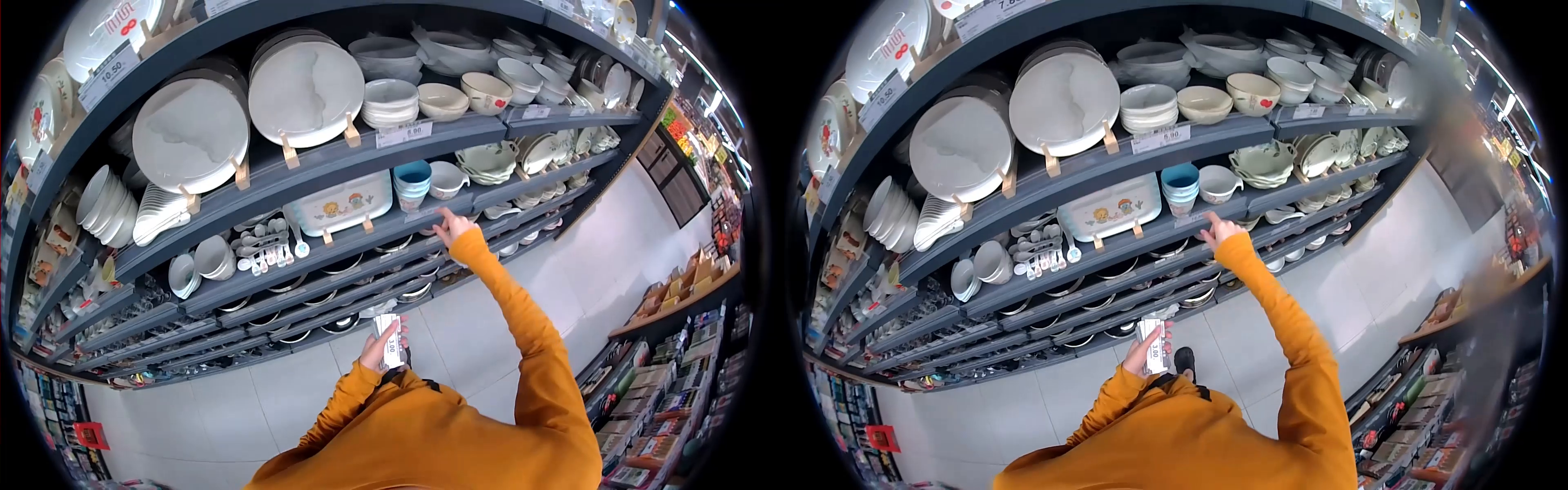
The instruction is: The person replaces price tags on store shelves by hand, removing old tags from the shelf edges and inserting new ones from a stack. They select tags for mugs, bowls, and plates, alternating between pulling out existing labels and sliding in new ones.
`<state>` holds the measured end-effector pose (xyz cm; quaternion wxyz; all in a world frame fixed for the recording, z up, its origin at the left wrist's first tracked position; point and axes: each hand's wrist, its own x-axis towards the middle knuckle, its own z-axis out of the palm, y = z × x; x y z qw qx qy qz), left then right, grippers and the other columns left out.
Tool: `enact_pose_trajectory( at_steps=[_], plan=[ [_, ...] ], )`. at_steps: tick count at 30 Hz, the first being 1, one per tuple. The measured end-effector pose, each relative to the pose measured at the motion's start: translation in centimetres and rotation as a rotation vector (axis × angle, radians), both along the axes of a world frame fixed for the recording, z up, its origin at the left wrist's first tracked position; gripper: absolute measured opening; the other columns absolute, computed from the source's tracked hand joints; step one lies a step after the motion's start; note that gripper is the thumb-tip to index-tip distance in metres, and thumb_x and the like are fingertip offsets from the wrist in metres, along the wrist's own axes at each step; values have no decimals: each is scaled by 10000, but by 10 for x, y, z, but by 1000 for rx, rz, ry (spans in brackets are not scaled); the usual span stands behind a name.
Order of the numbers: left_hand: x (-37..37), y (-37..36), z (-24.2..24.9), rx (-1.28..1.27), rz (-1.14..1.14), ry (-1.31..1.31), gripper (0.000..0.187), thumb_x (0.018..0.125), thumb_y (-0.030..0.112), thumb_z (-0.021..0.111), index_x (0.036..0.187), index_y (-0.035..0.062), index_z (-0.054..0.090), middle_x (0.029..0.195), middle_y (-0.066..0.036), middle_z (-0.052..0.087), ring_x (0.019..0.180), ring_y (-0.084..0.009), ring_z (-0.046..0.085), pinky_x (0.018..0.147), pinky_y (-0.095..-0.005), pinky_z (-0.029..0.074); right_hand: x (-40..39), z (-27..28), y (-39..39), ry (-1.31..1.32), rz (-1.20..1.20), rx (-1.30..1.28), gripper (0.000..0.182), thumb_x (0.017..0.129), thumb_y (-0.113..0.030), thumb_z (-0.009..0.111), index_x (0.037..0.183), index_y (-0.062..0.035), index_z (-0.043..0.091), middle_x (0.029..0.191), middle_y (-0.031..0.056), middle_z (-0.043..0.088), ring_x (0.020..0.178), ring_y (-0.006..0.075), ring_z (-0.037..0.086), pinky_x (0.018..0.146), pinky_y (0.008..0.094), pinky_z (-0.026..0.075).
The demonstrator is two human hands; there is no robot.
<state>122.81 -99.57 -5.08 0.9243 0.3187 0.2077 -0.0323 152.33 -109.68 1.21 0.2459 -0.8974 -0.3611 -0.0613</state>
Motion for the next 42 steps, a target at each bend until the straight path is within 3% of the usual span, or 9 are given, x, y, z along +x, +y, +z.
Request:
enact_pose_trajectory(
  at_steps=[5,9,13,18,23,27,31,38,42],
  plan=[
    [63,10,14,-23,127,-72,419,984,346,461,1187,-13,536,1232,-145,568,1077,-223,583,915,-316,495,74,-24,18,-82,133,-266,229,885,-324,573,1076,-206,620,815,86,689,791,321,641,691,456,494],
    [95,15,24,-87,247,-114,335,971,321,497,1079,11,560,1254,-147,550,1109,-242,574,944,-339,489,78,-2,16,-166,200,-48,184,853,-368,613,873,-202,690,737,101,664,678,330,632,596,434,497],
    [114,22,17,95,362,-64,273,938,341,559,990,74,569,874,-60,592,805,-159,595,739,-301,506,49,30,-3,552,196,269,207,900,-281,619,891,-82,678,596,23,628,503,121,573,498,288,454],
    [127,0,48,104,308,-31,380,1005,384,373,1060,68,576,1348,-82,490,1143,-195,509,963,-357,439,-12,-18,-20,1101,563,189,172,914,-225,606,952,-76,685,624,-2,621,504,50,523,466,222,418],
    [137,-38,41,137,459,-125,441,1001,374,391,1213,9,518,1201,-124,582,1057,-241,597,903,-350,500,7,54,-30,733,783,-104,217,927,-255,580,962,-65,678,643,35,641,543,73,591,517,223,461],
    [134,-75,38,98,555,-138,469,997,369,413,1261,-11,493,1043,-104,614,903,-210,637,794,-311,531,37,173,-10,-10,672,381,249,879,-336,626,996,-117,632,592,51,618,482,207,610,472,318,468],
    [136,-128,42,78,593,-147,449,994,363,428,1275,19,498,936,-49,588,805,-169,603,723,-288,511,77,196,41,-206,568,346,301,878,-324,620,1111,-132,606,558,27,617,511,225,609,520,334,464],
    [129,-203,27,26,829,-77,315,975,339,486,1024,32,541,822,-53,549,727,-175,570,693,-333,501,84,209,17,193,609,541,194,895,-312,596,941,-138,665,537,14,616,488,172,599,503,310,451],
    [140,-214,26,13,944,-50,305,972,340,496,940,39,535,780,-55,539,686,-178,558,685,-356,506,85,170,-25,273,536,537,255,891,-350,598,1024,-136,641,548,5,622,507,181,607,521,307,442]
  ],
)
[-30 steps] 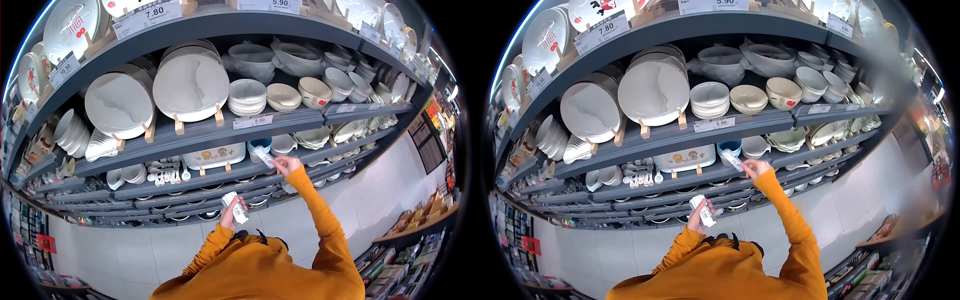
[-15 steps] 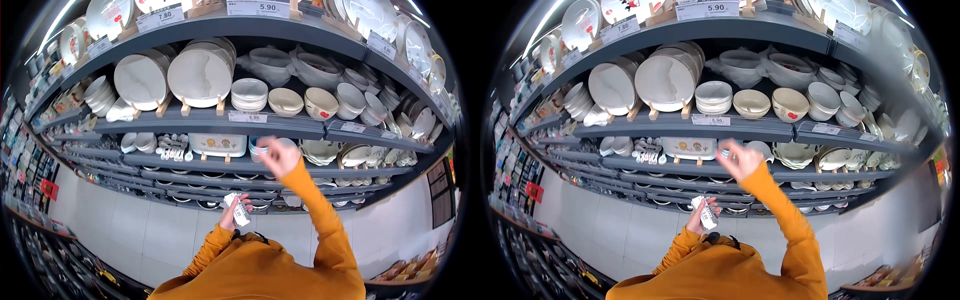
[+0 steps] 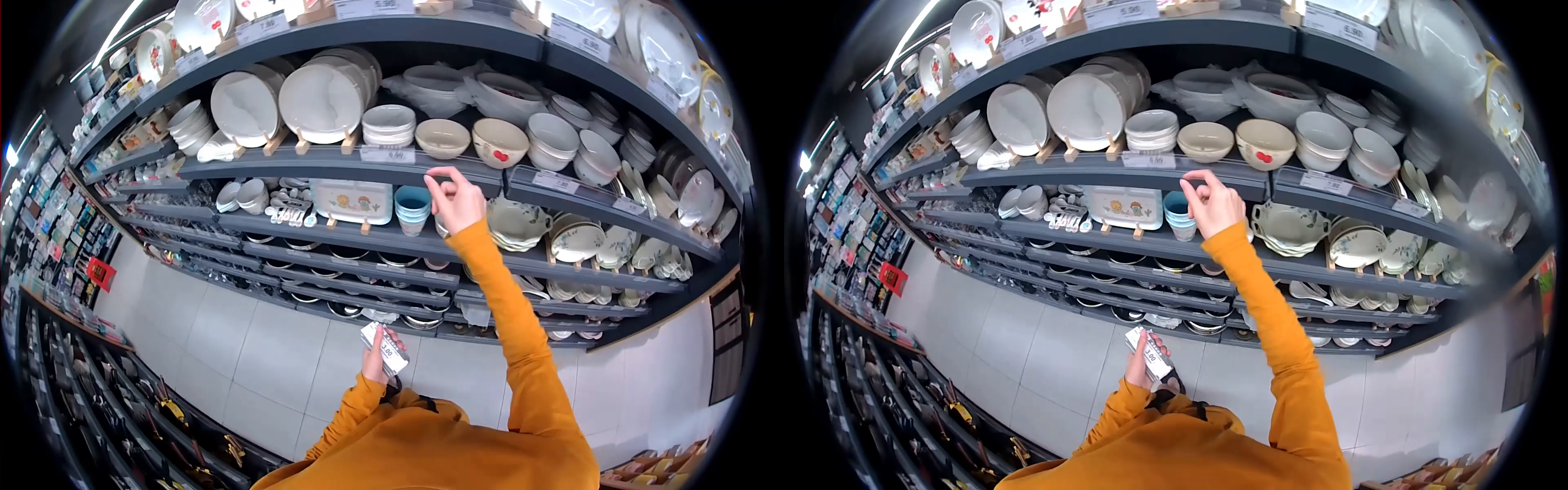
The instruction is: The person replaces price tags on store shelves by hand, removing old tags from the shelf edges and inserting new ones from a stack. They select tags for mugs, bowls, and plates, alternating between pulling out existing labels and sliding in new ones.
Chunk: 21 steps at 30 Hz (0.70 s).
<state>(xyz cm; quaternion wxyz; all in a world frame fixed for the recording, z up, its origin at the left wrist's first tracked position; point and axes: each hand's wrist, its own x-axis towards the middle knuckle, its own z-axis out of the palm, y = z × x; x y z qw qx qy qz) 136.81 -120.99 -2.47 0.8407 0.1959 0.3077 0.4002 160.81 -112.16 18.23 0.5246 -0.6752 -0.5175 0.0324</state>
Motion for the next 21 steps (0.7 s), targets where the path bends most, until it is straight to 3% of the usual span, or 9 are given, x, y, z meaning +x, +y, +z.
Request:
enact_pose_trajectory(
  at_steps=[3,4,6,11,15,17,20,21],
  plan=[
    [11,4,5,-5,-7,4,315,973,337,494,961,26,543,770,-58,538,674,-180,551,664,-343,496,-2,23,6,-52,-19,-43,414,896,-364,578,1255,-168,514,563,5,634,558,218,635,556,344,467],
    [15,5,11,13,-16,6,309,974,339,491,965,35,545,769,-52,536,672,-179,552,665,-339,496,-1,31,15,-165,-3,-33,407,894,-346,579,1256,-168,527,565,3,638,579,229,643,581,347,485],
    [18,1,18,32,-24,17,298,975,344,485,974,52,547,768,-40,533,670,-177,553,665,-331,495,1,30,43,-296,-47,-49,344,895,-323,582,1195,-154,584,575,7,646,580,192,635,593,308,480],
    [22,-7,19,34,-41,20,332,973,387,475,1006,64,542,765,-30,528,666,-163,547,661,-322,482,9,35,66,-229,61,-145,236,907,-301,575,964,-84,649,571,2,641,484,137,597,530,286,469],
    [29,-3,21,53,31,-9,383,975,418,457,1022,44,527,781,-39,523,659,-156,533,650,-317,479,4,43,39,92,142,92,234,910,-277,600,903,-44,624,529,8,592,391,81,507,410,239,400],
    [33,2,28,57,98,-17,412,975,438,444,1034,35,513,795,-45,518,658,-153,525,641,-313,477,4,15,10,412,304,88,210,918,-252,603,903,-42,603,504,8,539,373,67,452,353,210,334],
    [43,11,27,102,175,51,420,978,450,428,1024,41,510,800,-44,526,671,-146,533,647,-300,476,-21,-70,-67,817,446,-204,185,920,-274,608,855,-105,573,494,-12,505,367,54,449,323,202,322],
    [46,14,20,136,141,54,436,979,468,411,1021,48,520,812,-40,536,695,-146,546,653,-302,482,-33,-96,-92,837,467,-334,181,924,-267,603,824,-122,561,501,-12,513,369,51,447,332,200,327]
  ],
)
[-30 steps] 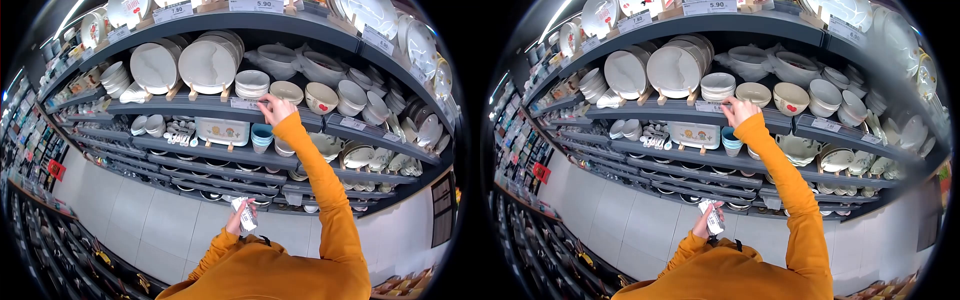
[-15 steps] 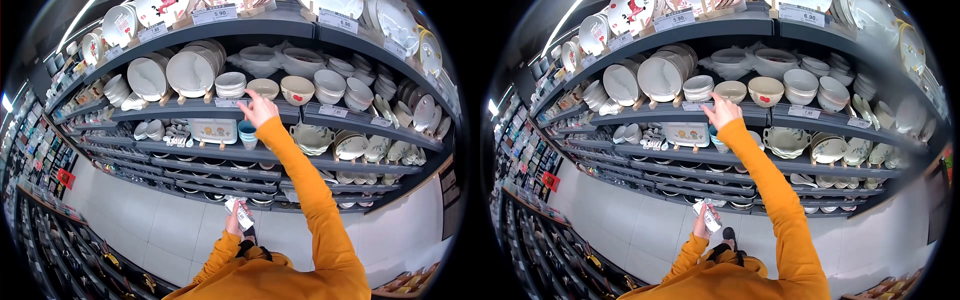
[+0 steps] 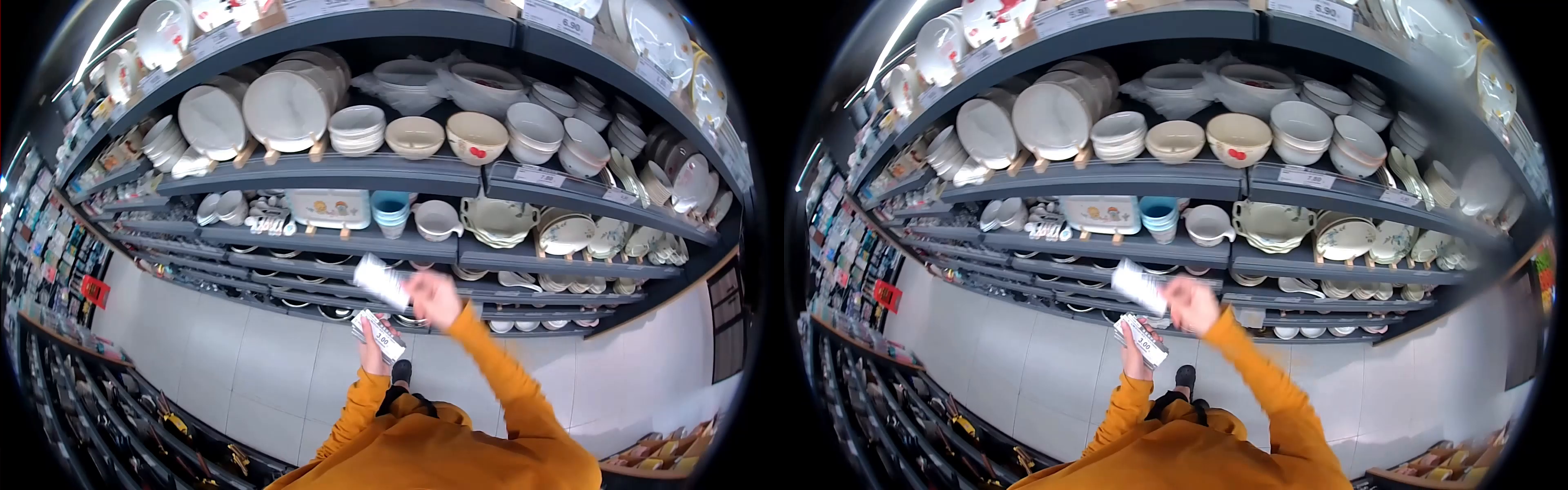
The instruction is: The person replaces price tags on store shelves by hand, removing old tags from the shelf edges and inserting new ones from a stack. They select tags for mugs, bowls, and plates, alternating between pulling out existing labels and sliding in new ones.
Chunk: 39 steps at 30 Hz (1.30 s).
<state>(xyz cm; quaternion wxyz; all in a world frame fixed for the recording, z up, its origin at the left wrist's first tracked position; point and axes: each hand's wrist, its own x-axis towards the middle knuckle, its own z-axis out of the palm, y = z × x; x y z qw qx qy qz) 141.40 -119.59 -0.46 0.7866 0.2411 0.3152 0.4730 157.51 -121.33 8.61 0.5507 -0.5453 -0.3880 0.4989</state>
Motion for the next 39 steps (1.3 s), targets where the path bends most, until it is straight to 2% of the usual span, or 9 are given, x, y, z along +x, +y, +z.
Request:
enact_pose_trajectory(
  at_steps=[5,8,13,17,20,30,34,35,39],
  plan=[
    [25,4,-9,73,-154,189,312,970,318,514,1105,37,537,840,-40,576,740,-124,576,640,-259,497,-14,-59,-57,-46,22,-201,204,885,-276,658,867,-80,603,553,-3,577,427,56,500,382,216,360],
    [41,11,-18,-11,-306,141,233,953,230,551,1080,35,555,843,-34,586,731,-135,592,633,-266,509,28,-5,-67,-475,49,-204,217,862,-265,684,927,-66,627,585,3,604,470,58,537,431,207,395],
    [63,21,4,-71,-611,35,476,939,190,573,1360,71,386,933,-106,612,727,-186,625,623,-300,523,140,91,-51,-855,-812,157,344,888,-276,645,1168,-97,556,520,12,586,430,114,547,455,259,414],
    [77,33,2,-164,-871,61,594,930,224,589,1415,68,283,1097,-171,608,835,-237,655,661,-320,548,197,129,-34,-1109,-815,75,319,906,-295,610,1189,-148,595,504,15,580,400,125,530,457,273,414],
    [80,39,5,-130,-978,91,497,959,295,528,1360,45,374,1178,-165,587,908,-232,638,728,-324,544,211,138,-31,-921,-683,11,216,908,-258,613,995,-73,681,499,14,586,382,72,492,400,233,373],
    [110,38,33,-11,-878,-136,375,1001,251,426,1224,-38,516,1445,-126,376,1299,-252,405,1062,-366,380,174,125,-59,-541,-718,144,165,899,-182,641,971,-34,649,516,-17,553,423,20,477,386,179,335],
    [136,21,42,70,-773,-52,349,1007,228,403,1184,-49,521,1471,-128,341,1328,-236,358,1098,-361,313,126,-3,-81,-160,-487,-35,165,894,-209,637,988,-85,689,511,-19,561,394,36,467,359,203,338],
    [144,16,42,102,-794,-69,349,1008,230,402,1181,-48,520,1455,-135,361,1316,-239,374,1087,-363,325,113,0,-89,-63,-444,-312,185,906,-223,611,1001,-89,696,522,-17,574,395,36,469,350,204,340],
    [181,-16,43,107,-797,-14,364,1009,258,404,1182,-44,512,1280,-169,523,1163,-258,530,987,-364,427,135,-1,-131,-76,-257,-210,252,912,-276,615,1029,-63,680,554,18,617,368,48,473,341,199,347]
  ],
)
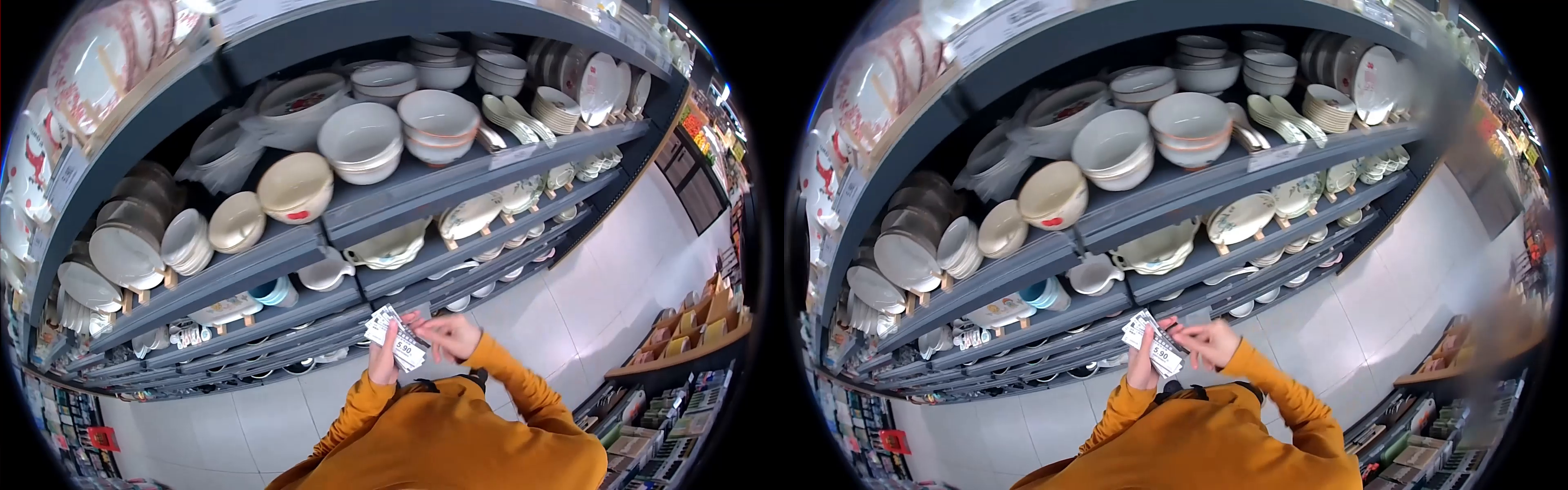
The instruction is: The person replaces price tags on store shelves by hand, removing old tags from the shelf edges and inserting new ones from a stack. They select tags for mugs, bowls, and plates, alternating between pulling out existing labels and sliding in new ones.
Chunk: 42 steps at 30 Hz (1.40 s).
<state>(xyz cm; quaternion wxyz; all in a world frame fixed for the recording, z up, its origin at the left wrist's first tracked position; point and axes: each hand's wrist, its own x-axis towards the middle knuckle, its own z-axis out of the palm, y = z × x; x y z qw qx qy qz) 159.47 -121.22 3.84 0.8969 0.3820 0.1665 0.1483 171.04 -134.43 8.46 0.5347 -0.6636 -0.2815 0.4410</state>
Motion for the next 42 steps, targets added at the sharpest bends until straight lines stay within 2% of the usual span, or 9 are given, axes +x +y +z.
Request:
enact_pose_trajectory(
  at_steps=[6,8,18,21,25,28,31,37,42],
  plan=[
    [58,-85,-32,-108,7,80,360,998,296,434,1160,-14,517,899,-84,603,866,-213,640,761,-332,545,169,126,-60,-857,-465,197,290,913,-312,595,1085,-86,653,498,37,589,445,128,587,482,273,455],
    [77,-130,-37,-141,67,126,342,988,298,463,1138,-5,519,839,-59,580,808,-198,637,731,-328,544,226,143,-62,-1156,-370,118,258,911,-307,584,1062,-113,662,499,34,586,449,178,586,505,306,465],
    [118,-219,-19,-174,322,150,363,948,338,543,1143,38,486,780,-45,529,696,-166,570,687,-321,501,281,166,-85,-903,-147,390,194,901,-265,615,916,-75,650,513,9,594,388,95,510,395,255,358],
    [125,-223,-26,-185,515,114,405,964,393,492,1169,45,468,780,-46,514,682,-167,543,687,-327,488,262,121,-114,-286,-56,465,205,903,-253,631,973,-61,613,522,22,578,393,49,490,338,200,321],
    [127,-230,-45,-121,583,105,448,987,445,406,1174,42,466,815,-53,528,732,-168,558,703,-313,490,194,-26,-152,138,160,173,135,899,-232,637,892,-99,624,576,12,595,423,57,517,363,202,359],
    [130,-237,-57,-61,576,280,460,975,463,431,1187,58,479,871,-27,560,754,-141,572,651,-280,480,145,-50,-192,288,135,-133,228,903,-304,632,875,-78,620,567,15,583,406,50,472,359,206,316],
    [132,-247,-64,-2,334,272,307,928,230,598,1159,48,512,830,-29,562,727,-132,573,631,-257,477,119,-77,-227,202,108,-93,236,909,-314,621,892,-79,626,567,16,582,414,52,463,364,211,313],
    [136,-259,-92,-129,84,330,276,921,200,607,1125,32,528,843,-60,600,699,-159,604,619,-290,510,160,-99,-270,111,-106,-101,276,911,-319,614,916,-43,631,582,28,600,449,75,507,423,208,376],
    [125,-270,-84,-185,-105,447,370,931,277,591,1171,5,520,970,-95,623,773,-184,624,670,-297,513,290,-153,-301,-758,-401,-73,219,827,-200,669,997,-69,624,845,104,665,622,219,628,607,346,519]
  ],
)
